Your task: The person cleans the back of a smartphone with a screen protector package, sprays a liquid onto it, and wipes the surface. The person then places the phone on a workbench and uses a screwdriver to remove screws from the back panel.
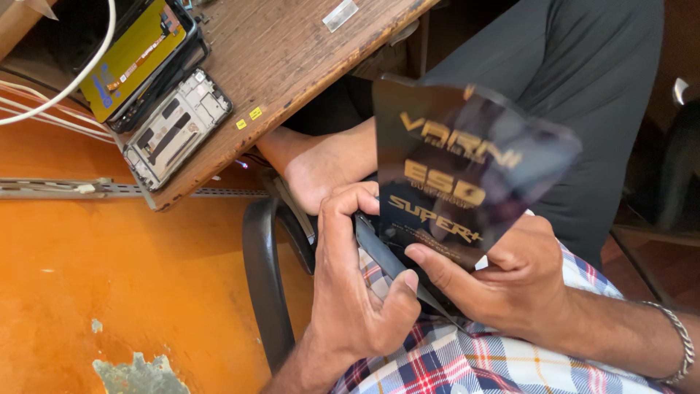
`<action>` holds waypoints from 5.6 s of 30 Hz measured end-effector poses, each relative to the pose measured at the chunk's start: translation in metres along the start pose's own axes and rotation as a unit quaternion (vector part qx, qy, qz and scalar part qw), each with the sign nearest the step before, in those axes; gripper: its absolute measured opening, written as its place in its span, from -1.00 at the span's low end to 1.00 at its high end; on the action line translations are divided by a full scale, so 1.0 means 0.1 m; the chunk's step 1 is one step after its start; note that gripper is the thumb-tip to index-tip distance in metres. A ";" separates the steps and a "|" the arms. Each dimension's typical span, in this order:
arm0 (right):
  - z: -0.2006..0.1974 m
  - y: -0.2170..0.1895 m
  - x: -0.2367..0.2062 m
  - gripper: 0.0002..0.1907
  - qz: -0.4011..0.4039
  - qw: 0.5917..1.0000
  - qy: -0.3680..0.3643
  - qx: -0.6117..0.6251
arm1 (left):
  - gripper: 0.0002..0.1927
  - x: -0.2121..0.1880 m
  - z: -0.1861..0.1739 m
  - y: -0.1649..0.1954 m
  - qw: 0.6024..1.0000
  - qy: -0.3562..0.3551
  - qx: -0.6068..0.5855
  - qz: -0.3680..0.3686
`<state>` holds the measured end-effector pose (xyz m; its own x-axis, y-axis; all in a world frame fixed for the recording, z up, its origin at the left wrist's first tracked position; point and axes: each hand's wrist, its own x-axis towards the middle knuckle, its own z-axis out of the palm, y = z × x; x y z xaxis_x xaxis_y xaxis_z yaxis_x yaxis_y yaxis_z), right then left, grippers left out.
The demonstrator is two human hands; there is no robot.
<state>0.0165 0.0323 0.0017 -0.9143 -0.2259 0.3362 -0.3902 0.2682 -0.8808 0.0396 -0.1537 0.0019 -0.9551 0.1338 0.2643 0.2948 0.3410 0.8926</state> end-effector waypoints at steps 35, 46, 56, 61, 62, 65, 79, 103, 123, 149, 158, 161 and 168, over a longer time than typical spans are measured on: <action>0.16 0.81 2.74 -0.69 0.145 0.916 -0.338 -0.159 | -0.47 0.22 -0.36 -0.56 0.939 0.074 -0.290 -0.170; 0.29 0.83 1.82 -0.33 0.284 0.867 -0.397 0.099 | -0.43 0.81 -0.77 -0.99 0.920 0.084 -0.312 -0.221; 0.23 1.27 1.17 -0.35 0.417 0.778 -0.331 0.333 | -0.05 1.12 -0.77 -0.88 0.902 0.058 -0.378 -0.203; 0.00 1.43 1.15 -0.37 0.428 0.763 -0.256 0.412 | 0.08 1.22 -0.65 -0.80 0.867 0.095 -0.427 -0.237; -0.05 1.45 1.16 -0.37 0.424 0.760 -0.251 0.423 | 0.09 1.24 -0.62 -0.80 0.862 0.099 -0.435 -0.241; -0.19 1.48 1.24 -0.36 0.412 0.757 -0.233 0.450 | 0.12 1.28 -0.51 -0.83 0.846 0.110 -0.461 -0.245; -0.59 1.67 1.60 -0.34 0.351 0.806 -0.186 0.439 | -0.52 1.45 -0.30 -1.08 0.745 0.150 -0.442 -0.477; -0.56 2.08 1.81 -0.34 0.378 0.809 -0.170 0.416 | -0.32 2.70 -0.80 -1.13 0.814 0.210 0.541 0.025; 0.40 0.81 2.58 -0.54 0.075 0.931 -0.282 -0.218 | 0.07 1.05 -0.66 -1.68 0.672 0.022 -0.705 -0.226; 0.82 0.96 2.95 -0.26 -0.162 0.890 -0.159 -0.396 | 0.15 1.07 -1.11 -1.68 0.717 0.058 -0.646 -0.256; 0.82 0.88 3.15 -0.38 -0.129 0.877 -0.214 -0.411 | 0.09 1.07 -1.09 -1.62 0.717 0.069 -0.652 -0.238; 0.79 0.85 3.17 -0.53 -0.107 0.873 -0.209 -0.427 | 0.07 1.07 -1.11 -1.63 0.726 0.066 -0.653 -0.206; 0.84 0.91 3.19 -0.74 -0.258 0.849 -0.126 -0.442 | 0.02 1.01 -1.24 -1.60 0.732 0.049 -0.650 -0.198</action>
<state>-0.3014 -0.0937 0.0006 -0.5875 -0.6912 0.4207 -0.7634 0.6460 -0.0047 -0.1079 -0.3104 -0.0684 -0.9743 0.1758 -0.1411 -0.2227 -0.8476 0.4817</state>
